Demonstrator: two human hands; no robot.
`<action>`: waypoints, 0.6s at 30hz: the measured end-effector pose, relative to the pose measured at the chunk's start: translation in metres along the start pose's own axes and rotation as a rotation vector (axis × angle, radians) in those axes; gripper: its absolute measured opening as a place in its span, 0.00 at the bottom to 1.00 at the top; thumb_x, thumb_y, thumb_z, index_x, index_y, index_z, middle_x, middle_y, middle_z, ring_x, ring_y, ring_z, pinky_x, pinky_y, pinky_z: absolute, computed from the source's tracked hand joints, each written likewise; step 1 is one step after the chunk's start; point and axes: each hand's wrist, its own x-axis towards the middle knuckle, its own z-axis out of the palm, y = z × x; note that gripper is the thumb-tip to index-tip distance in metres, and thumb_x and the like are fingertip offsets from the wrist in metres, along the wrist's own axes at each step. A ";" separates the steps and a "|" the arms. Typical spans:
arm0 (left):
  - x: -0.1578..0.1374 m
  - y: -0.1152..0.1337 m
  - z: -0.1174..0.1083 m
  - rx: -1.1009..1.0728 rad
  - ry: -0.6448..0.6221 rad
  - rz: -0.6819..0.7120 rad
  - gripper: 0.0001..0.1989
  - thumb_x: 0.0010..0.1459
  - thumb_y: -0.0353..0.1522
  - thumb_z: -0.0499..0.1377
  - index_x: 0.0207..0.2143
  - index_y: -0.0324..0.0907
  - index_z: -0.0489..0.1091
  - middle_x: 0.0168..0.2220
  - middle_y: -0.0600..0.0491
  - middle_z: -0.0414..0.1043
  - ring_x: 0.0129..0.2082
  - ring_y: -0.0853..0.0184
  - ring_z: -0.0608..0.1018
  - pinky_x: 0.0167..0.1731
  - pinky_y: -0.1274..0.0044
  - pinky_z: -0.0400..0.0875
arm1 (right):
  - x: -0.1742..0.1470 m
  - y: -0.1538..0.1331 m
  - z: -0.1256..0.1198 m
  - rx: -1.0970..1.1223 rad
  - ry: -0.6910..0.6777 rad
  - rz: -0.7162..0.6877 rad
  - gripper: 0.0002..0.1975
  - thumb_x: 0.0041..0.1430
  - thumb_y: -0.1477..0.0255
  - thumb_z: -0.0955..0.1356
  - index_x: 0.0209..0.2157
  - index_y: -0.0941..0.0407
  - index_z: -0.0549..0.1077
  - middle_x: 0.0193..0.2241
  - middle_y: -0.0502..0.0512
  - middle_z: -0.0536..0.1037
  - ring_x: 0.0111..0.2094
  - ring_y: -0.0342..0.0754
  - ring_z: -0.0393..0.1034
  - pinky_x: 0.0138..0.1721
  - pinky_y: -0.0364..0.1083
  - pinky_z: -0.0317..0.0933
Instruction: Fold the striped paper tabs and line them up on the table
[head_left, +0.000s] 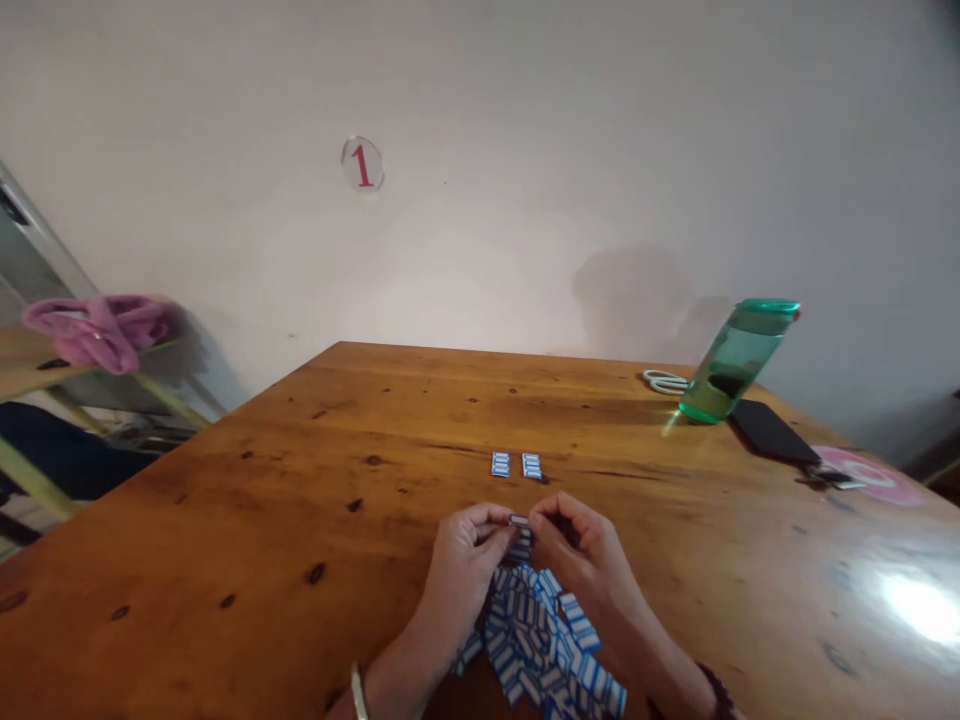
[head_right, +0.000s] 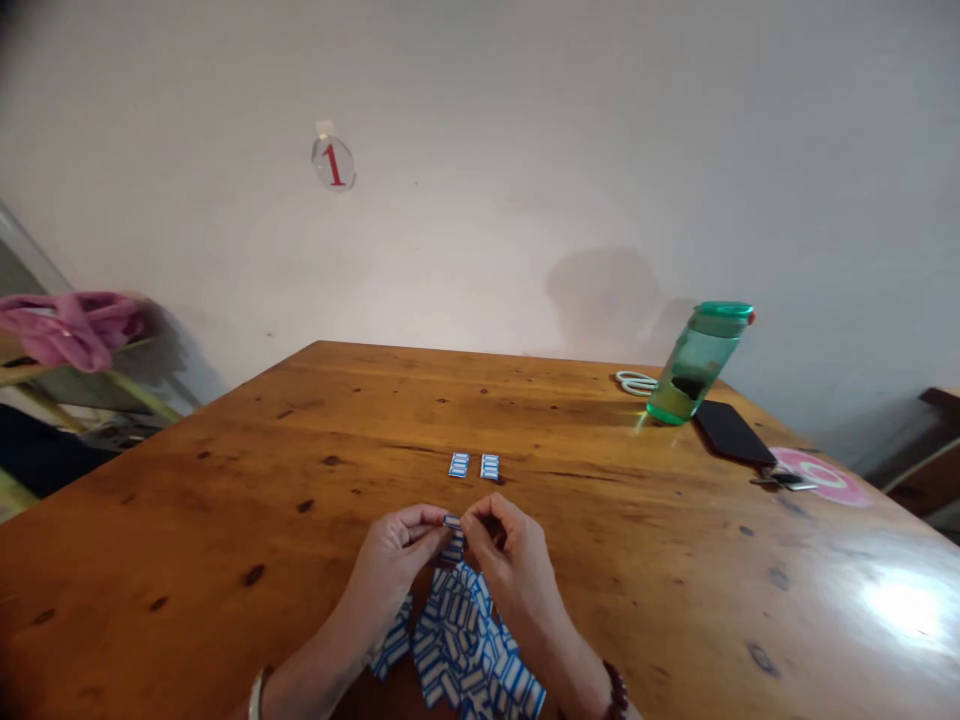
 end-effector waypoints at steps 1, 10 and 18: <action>0.000 0.003 -0.002 -0.018 0.027 -0.008 0.06 0.42 0.32 0.64 0.24 0.38 0.72 0.22 0.52 0.75 0.23 0.69 0.75 0.27 0.78 0.68 | 0.001 0.000 -0.003 -0.025 -0.014 -0.013 0.11 0.53 0.65 0.63 0.23 0.57 0.68 0.17 0.47 0.66 0.20 0.42 0.58 0.21 0.40 0.52; 0.002 0.025 -0.026 -0.386 0.209 0.009 0.11 0.40 0.29 0.66 0.28 0.36 0.70 0.27 0.47 0.77 0.29 0.65 0.78 0.28 0.78 0.71 | 0.004 0.004 -0.021 -0.567 -0.336 -0.078 0.10 0.53 0.72 0.61 0.21 0.56 0.69 0.18 0.48 0.69 0.21 0.42 0.60 0.23 0.41 0.49; 0.002 0.026 -0.026 -0.487 0.221 -0.002 0.09 0.41 0.26 0.65 0.27 0.36 0.69 0.27 0.46 0.77 0.29 0.64 0.78 0.27 0.78 0.71 | -0.004 0.010 -0.020 -0.749 -0.514 -0.070 0.09 0.53 0.73 0.61 0.22 0.56 0.69 0.21 0.51 0.73 0.23 0.44 0.63 0.24 0.42 0.49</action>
